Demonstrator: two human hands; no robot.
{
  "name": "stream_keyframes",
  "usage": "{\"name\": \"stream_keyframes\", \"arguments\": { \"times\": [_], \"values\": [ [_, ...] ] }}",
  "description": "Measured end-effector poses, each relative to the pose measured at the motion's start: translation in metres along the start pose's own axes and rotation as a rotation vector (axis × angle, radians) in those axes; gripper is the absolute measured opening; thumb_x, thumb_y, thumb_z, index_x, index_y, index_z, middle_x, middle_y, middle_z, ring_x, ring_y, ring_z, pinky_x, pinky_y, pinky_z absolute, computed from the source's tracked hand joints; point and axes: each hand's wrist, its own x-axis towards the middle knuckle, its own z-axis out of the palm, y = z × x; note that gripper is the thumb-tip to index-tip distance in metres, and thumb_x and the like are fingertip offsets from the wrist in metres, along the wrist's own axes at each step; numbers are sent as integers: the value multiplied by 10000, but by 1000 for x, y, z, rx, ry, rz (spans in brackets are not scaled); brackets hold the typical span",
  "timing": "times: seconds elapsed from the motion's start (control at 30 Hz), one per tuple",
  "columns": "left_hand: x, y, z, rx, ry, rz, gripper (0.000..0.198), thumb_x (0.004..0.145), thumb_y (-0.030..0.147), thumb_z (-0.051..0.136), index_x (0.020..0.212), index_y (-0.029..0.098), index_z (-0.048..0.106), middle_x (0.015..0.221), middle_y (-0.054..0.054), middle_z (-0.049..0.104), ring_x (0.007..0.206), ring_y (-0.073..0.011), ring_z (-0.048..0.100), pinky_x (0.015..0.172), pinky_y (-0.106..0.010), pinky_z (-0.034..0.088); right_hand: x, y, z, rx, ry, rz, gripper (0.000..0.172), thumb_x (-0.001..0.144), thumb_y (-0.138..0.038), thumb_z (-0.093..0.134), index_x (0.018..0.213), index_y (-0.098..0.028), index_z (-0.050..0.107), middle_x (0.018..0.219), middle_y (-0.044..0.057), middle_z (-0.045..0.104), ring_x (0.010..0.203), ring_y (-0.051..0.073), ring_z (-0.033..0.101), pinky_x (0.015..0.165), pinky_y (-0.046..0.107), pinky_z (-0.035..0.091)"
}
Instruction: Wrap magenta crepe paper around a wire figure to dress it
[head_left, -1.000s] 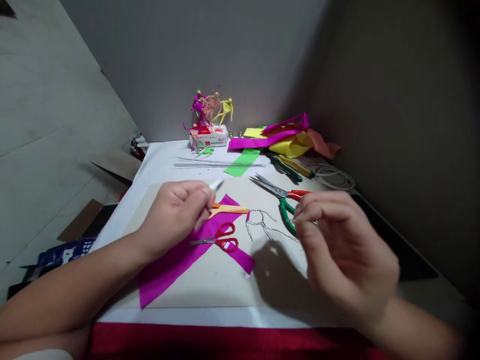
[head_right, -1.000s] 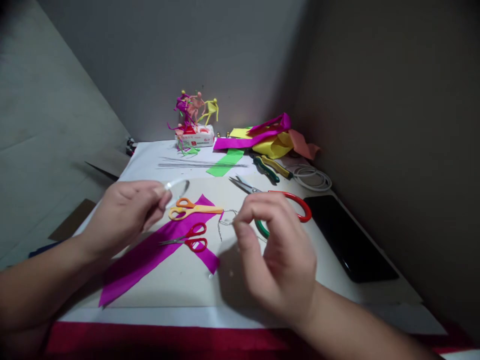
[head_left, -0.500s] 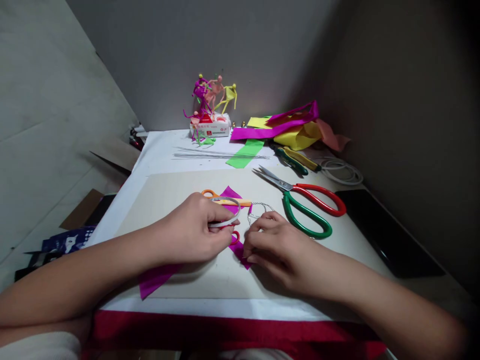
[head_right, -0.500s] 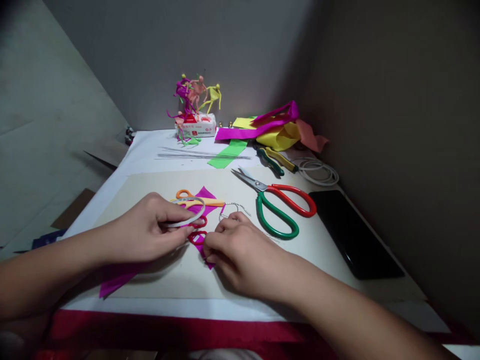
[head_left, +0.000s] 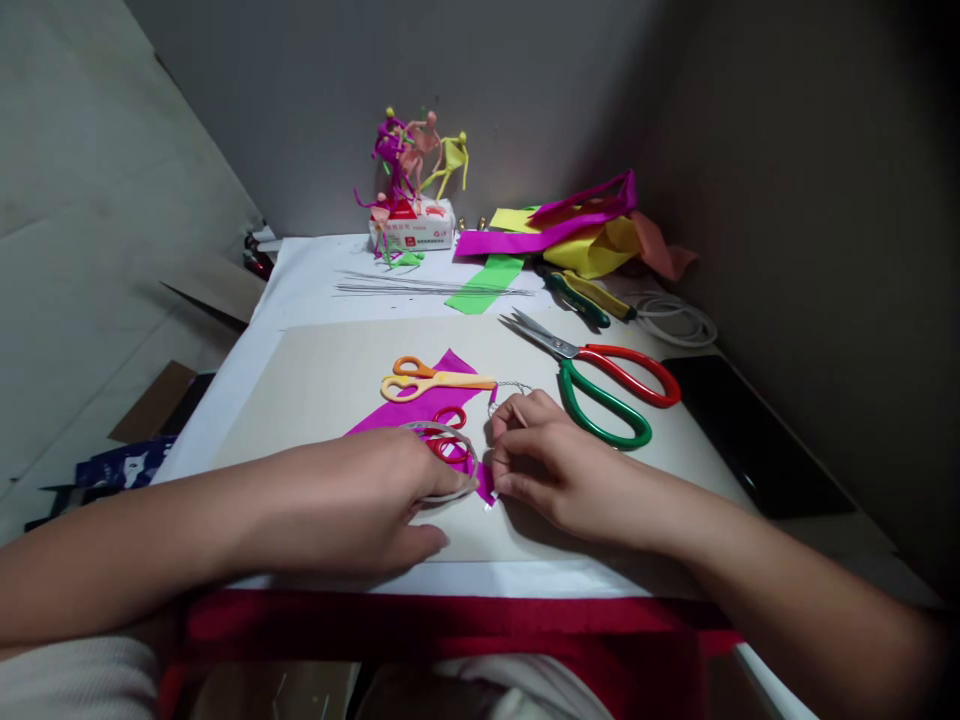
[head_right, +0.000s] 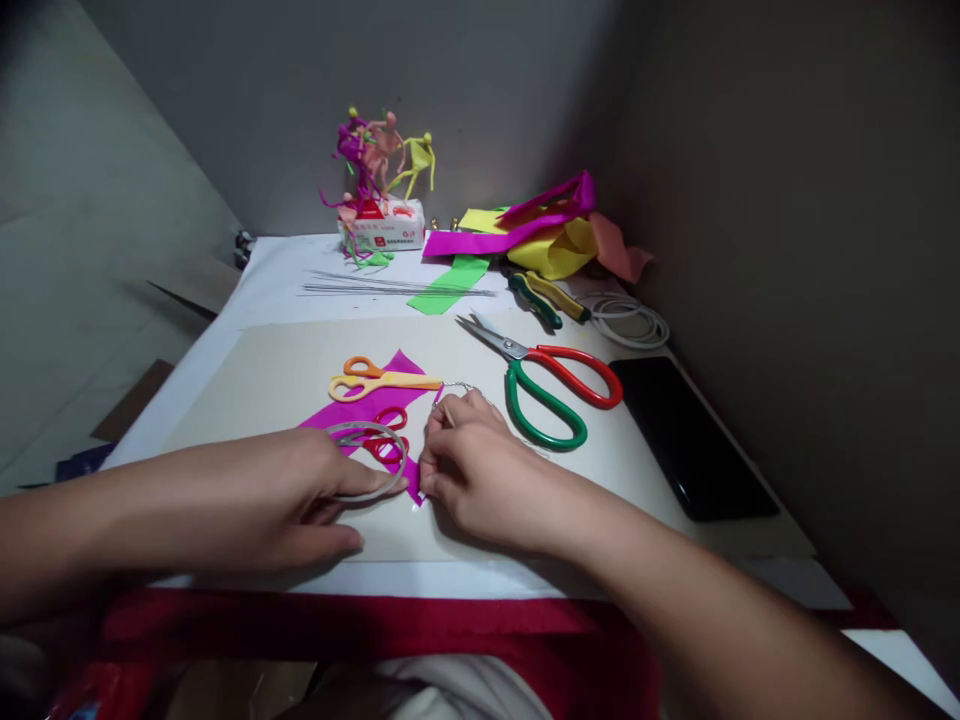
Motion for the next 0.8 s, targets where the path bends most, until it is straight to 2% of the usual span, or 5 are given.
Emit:
{"name": "stream_keyframes", "arguments": {
  "times": [0.07, 0.2, 0.33, 0.5, 0.8],
  "values": [
    [-2, -1, 3, 8, -3, 6, 31, 766, 254, 558, 764, 231, 579, 567, 32, 541, 445, -118, 416, 407, -252, 235, 1, 0, 2, -16, 2, 2, 146, 854, -193, 531, 743, -193, 625, 937, 58, 497, 934, 211, 409, 884, 393, 373],
    [-5, -6, 9, 26, -26, 24, 250, 780, 301, 571, 1021, 265, 625, 716, -6, 650, 540, -161, 531, 451, -263, 312, 2, -1, 6, -42, 7, 10, 145, 852, -199, 528, 740, -192, 620, 924, 61, 498, 916, 215, 407, 870, 407, 368],
    [-7, -10, 14, 61, 4, 31, 381, 787, 344, 575, 1160, 269, 589, 804, -34, 683, 617, -195, 591, 484, -274, 361, 2, 0, 7, -54, 7, 8, 144, 843, -183, 530, 735, -192, 625, 917, 60, 502, 899, 211, 408, 852, 404, 366],
    [-8, -11, 15, 99, 29, 64, 451, 778, 324, 591, 1224, 264, 560, 765, -31, 684, 565, -197, 589, 451, -283, 343, 2, 0, 7, -69, 33, -9, 150, 830, -151, 526, 731, -188, 633, 912, 62, 512, 899, 209, 413, 806, 377, 371],
    [-11, -10, 15, 103, 37, 81, 470, 746, 309, 631, 1208, 261, 563, 746, -44, 688, 562, -217, 598, 452, -301, 330, -2, -9, 12, -189, 91, 2, 90, 792, -158, 553, 764, -170, 639, 961, 85, 534, 929, 230, 418, 808, 384, 357]
  ]
}}
